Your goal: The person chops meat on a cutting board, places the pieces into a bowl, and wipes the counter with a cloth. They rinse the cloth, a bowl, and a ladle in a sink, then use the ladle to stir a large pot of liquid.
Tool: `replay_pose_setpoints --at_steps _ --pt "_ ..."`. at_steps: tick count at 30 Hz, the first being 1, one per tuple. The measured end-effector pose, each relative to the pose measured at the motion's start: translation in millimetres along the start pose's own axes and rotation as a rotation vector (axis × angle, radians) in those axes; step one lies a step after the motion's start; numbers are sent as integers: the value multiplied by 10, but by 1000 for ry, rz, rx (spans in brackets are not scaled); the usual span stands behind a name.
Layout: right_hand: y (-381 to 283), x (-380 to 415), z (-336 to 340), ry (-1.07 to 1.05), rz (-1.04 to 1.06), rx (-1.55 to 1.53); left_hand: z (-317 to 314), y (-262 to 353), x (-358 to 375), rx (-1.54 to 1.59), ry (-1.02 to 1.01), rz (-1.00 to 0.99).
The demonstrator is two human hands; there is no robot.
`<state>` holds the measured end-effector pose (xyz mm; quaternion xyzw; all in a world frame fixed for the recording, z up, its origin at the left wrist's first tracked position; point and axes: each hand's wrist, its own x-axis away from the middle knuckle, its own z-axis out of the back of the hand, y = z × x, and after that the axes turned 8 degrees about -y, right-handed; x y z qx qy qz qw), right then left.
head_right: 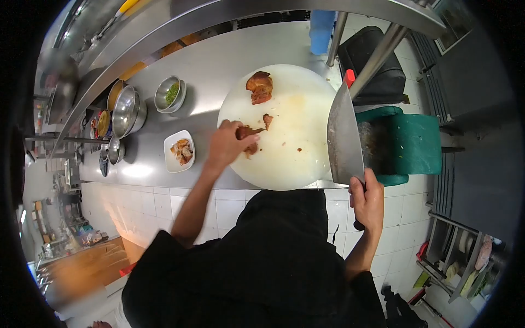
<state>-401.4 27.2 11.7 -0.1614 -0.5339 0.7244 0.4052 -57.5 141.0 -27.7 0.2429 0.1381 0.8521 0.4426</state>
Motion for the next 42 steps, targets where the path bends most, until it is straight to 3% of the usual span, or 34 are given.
replay_pose_setpoints --at_steps 2,5,8,14,17,30,38,40,42 --pt "-42 -117 -6 -30 21 29 -215 176 169 96 131 111" --pt "-145 -332 -79 -83 58 90 -409 177 367 206 309 36" --pt "-237 -510 -285 -91 187 198 -194 120 615 494 195 -35" --pt "-641 -665 -896 -159 378 329 -545 -374 438 324 330 -426" --pt "-699 -699 -1114 -187 424 378 -592 -399 402 291 423 -521" --pt "-679 -994 -1554 -243 536 559 -852 -250 410 378 729 -472" --pt "-1272 -970 -1426 -201 529 552 -835 -217 431 341 777 -489" --pt "-837 -1204 -1695 -388 420 821 -843 -236 418 316 762 -494" --pt "-686 -1338 -1799 -430 396 824 -867 -229 415 302 760 -502"
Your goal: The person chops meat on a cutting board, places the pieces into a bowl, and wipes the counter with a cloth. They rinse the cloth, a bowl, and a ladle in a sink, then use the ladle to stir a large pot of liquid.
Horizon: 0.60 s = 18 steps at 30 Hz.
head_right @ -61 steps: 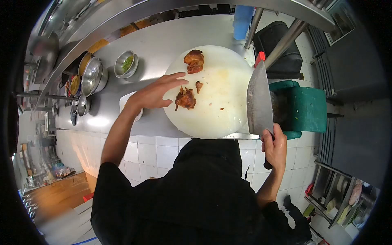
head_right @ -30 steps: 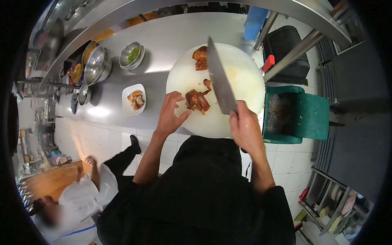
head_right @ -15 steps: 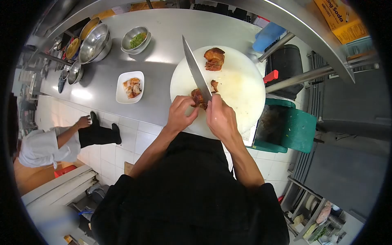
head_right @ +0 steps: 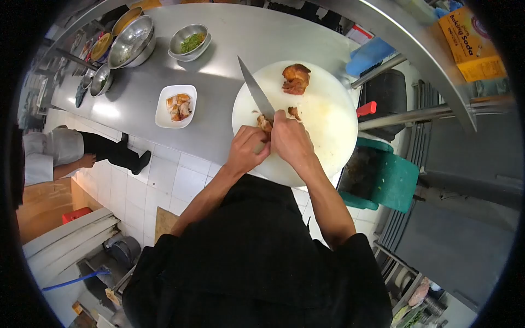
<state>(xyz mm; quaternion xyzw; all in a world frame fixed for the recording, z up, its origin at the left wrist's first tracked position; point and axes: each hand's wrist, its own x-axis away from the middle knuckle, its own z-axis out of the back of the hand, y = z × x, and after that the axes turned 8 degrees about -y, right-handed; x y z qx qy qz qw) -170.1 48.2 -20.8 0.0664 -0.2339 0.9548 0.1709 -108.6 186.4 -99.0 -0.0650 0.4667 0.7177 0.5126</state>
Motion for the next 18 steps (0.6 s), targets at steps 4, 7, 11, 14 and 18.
replay_pose_setpoints --at_steps 4,7,11,14,18 --pt "70 -30 88 54 117 -81 -7 -2 7 -21 28 4" --pt "-10 51 282 100 100 -165 -16 15 43 -22 33 30" --pt "104 179 497 275 161 -303 -13 14 64 -28 24 26" --pt "369 557 698 211 -9 -639 83 86 89 -17 27 91" --pt "938 1225 847 226 -210 -649 201 245 110 -7 31 156"
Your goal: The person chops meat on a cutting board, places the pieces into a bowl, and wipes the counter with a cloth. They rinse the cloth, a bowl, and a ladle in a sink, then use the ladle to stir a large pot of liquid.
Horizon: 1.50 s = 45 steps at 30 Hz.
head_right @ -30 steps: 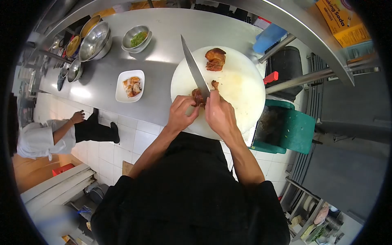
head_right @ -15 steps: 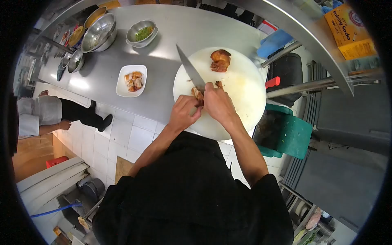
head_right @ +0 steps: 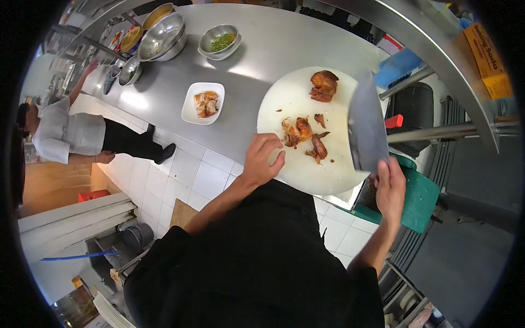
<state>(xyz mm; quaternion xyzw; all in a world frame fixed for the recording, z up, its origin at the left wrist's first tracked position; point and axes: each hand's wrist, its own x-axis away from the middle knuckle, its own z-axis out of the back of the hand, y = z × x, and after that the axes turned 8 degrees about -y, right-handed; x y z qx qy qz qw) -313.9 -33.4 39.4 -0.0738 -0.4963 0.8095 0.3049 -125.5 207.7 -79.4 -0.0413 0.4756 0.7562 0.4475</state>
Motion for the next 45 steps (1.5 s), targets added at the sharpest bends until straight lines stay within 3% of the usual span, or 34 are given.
replay_pose_setpoints --at_steps 5,10,21,39,42,45 --pt "543 516 238 114 -345 -98 -85 194 35 -74 -88 -33" --pt "735 762 185 56 -306 -32 -313 368 -22 -231 -240 -42" --pt "862 715 144 -79 -210 161 -543 507 -227 -364 -313 23" --pt "843 527 121 -198 -119 232 -365 292 -391 -522 -408 -347" --pt "852 504 53 -155 -119 204 -187 217 -475 -548 -333 -399" --pt "798 466 -21 -155 -147 181 -180 133 -414 -537 -324 -336"
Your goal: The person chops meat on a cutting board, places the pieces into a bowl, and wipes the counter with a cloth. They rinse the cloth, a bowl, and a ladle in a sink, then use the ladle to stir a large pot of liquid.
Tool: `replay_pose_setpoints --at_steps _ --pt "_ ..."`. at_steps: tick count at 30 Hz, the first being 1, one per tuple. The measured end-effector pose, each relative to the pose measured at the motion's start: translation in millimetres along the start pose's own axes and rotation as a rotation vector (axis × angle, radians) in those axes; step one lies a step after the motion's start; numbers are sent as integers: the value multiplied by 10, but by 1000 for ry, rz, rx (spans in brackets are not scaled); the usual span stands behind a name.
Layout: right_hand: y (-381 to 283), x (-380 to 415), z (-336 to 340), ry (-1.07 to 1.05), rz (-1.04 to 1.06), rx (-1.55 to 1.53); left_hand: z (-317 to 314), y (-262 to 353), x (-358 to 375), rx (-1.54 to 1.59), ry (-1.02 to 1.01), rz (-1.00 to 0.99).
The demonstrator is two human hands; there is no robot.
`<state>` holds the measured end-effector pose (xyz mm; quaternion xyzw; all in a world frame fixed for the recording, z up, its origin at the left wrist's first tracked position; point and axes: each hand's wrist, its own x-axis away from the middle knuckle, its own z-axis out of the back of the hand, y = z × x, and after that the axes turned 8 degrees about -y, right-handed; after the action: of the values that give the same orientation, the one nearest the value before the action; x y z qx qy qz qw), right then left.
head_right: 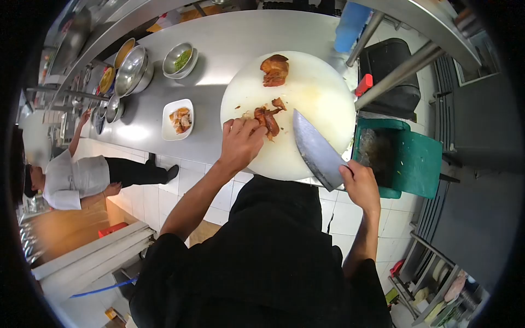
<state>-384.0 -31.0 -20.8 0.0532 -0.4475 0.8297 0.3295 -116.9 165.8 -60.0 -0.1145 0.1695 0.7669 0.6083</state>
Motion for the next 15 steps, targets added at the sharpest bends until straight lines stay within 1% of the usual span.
replay_pose_setpoints --at_steps 3,6,9,12,15 --pt "-62 -8 -32 -4 22 57 -29 77 56 121 38 137" --pt "-122 -9 -25 -16 15 113 -56 196 188 305 115 397" --pt "-183 -32 27 -28 10 205 -107 313 276 591 111 704" --pt "-258 -132 136 -86 38 315 -24 367 155 679 27 764" --pt "-383 -291 236 -138 74 437 -114 267 60 747 6 736"
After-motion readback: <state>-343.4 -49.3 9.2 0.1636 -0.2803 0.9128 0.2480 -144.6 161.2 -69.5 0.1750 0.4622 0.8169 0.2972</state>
